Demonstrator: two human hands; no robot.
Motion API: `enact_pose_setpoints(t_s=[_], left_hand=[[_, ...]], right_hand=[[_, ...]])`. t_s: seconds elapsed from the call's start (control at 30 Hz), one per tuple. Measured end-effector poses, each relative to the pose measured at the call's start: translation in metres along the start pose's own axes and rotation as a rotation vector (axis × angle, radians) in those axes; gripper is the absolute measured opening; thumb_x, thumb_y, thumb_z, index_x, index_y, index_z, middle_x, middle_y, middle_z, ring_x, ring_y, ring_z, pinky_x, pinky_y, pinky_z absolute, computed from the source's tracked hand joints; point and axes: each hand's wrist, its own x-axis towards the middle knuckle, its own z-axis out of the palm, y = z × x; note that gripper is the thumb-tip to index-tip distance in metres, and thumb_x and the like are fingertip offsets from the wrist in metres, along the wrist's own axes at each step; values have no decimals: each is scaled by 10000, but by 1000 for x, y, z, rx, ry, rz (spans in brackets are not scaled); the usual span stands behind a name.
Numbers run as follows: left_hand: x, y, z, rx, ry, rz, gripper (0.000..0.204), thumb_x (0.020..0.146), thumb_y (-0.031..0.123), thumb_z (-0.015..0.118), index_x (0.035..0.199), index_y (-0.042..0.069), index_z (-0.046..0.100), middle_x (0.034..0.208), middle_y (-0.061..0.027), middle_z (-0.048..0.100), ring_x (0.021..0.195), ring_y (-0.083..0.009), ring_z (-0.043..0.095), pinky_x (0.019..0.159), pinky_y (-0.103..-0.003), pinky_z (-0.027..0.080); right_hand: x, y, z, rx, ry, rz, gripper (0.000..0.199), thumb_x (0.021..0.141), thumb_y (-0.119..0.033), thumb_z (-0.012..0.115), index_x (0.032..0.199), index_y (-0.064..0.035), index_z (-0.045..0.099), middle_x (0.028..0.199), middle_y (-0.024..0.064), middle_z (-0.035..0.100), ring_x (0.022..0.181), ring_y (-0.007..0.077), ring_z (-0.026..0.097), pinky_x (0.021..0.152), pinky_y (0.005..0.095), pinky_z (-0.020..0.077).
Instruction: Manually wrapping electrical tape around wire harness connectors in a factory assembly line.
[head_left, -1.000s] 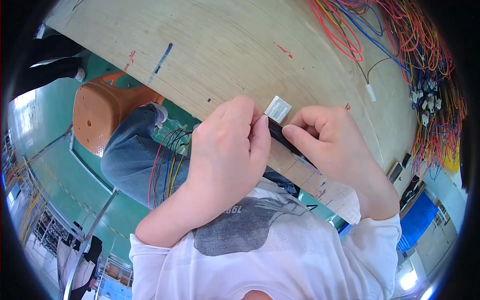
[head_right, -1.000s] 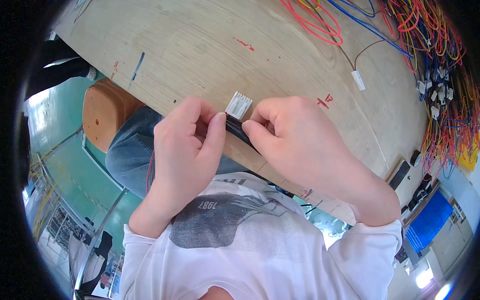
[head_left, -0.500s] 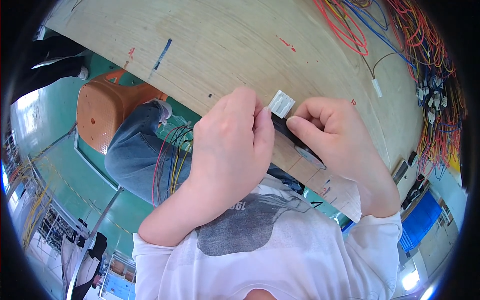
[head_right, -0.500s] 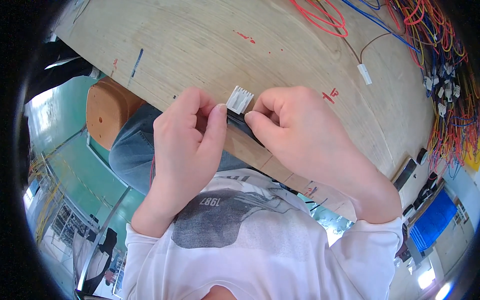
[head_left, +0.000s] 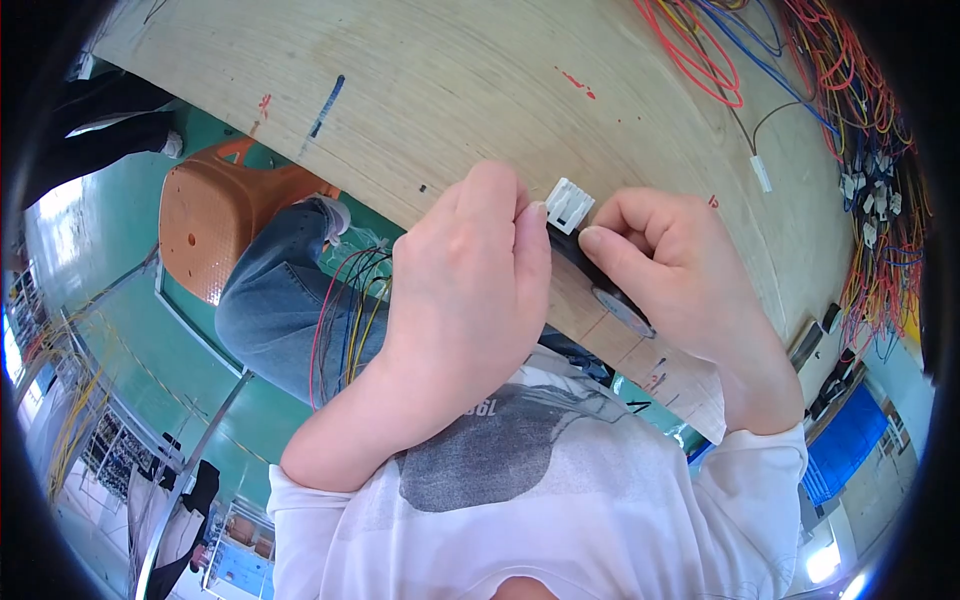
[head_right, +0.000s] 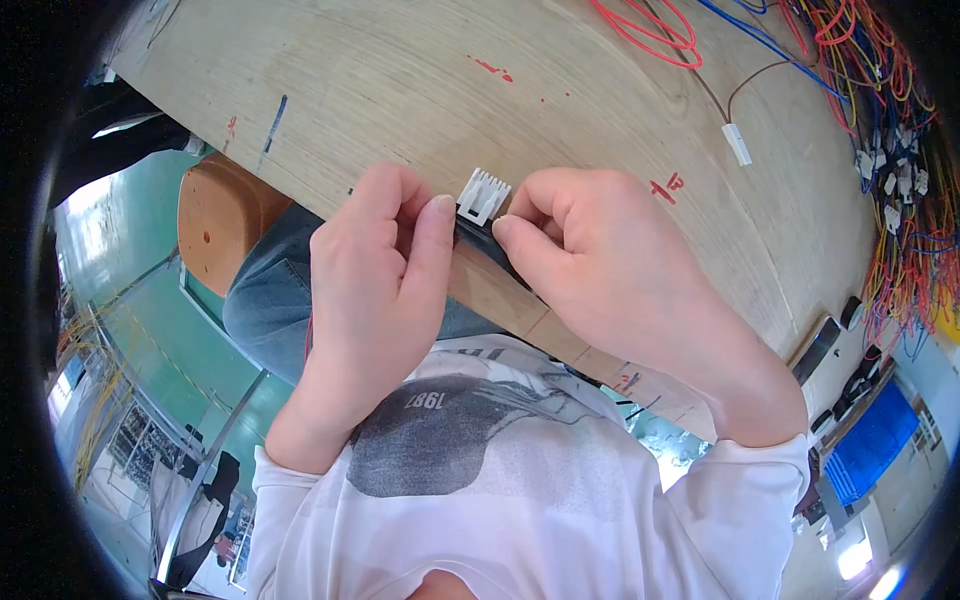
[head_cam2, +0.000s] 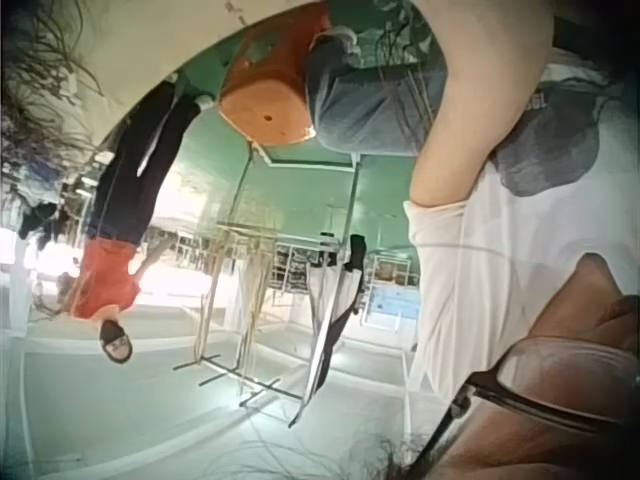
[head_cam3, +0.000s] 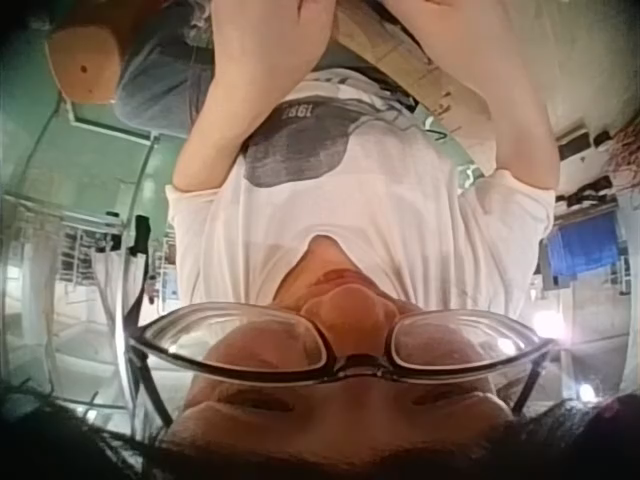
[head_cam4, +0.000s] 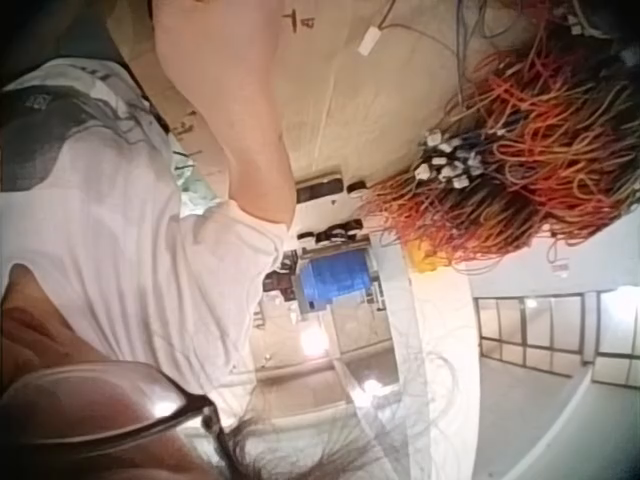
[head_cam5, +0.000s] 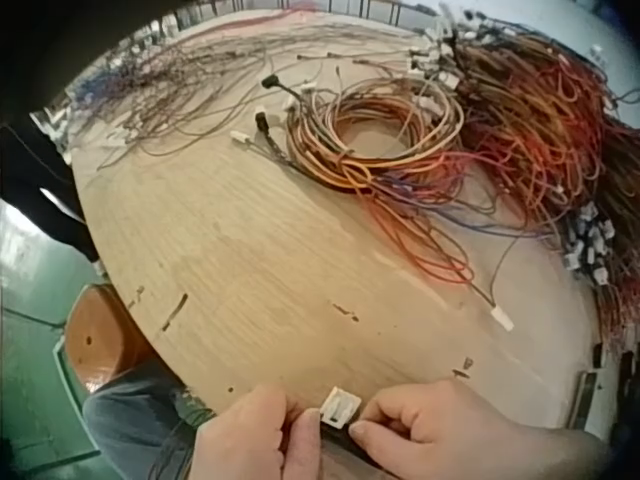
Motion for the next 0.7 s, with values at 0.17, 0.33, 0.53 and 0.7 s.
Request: enact_pose_setpoints(t_s=[0.17,0.33,0.53,0.7], left_hand=[[1,-1,1,8,5,21,101,777,45,529,769,13,434,668,-153,511,625,-334,534,530,-394,423],[2,-1,3,30,20,22,109,780,56,532,770,18,430,666,-151,513,618,-332,537,523,-395,430],[2,0,4,88,21,75,116,785,64,528,768,23,420,662,-146,510,606,-323,532,508,-385,436],[3,-9,3,379,153,421,116,764,53,547,756,26,435,653,-113,484,552,-288,484,504,-342,443]], right_hand=[[0,3,2,13,3,-34,125,800,-84,540,704,-4,529,557,-58,457,510,-6,371,432,183,283],[0,1,1,-35,33,-19,179,770,-127,537,706,39,553,545,110,530,488,144,478,473,300,379],[2,-3,1,-138,33,11,182,763,-133,529,719,41,561,553,125,534,488,183,498,483,321,390],[4,-5,-2,-175,0,8,182,762,-140,529,735,36,564,571,132,540,501,204,507,499,330,394]])
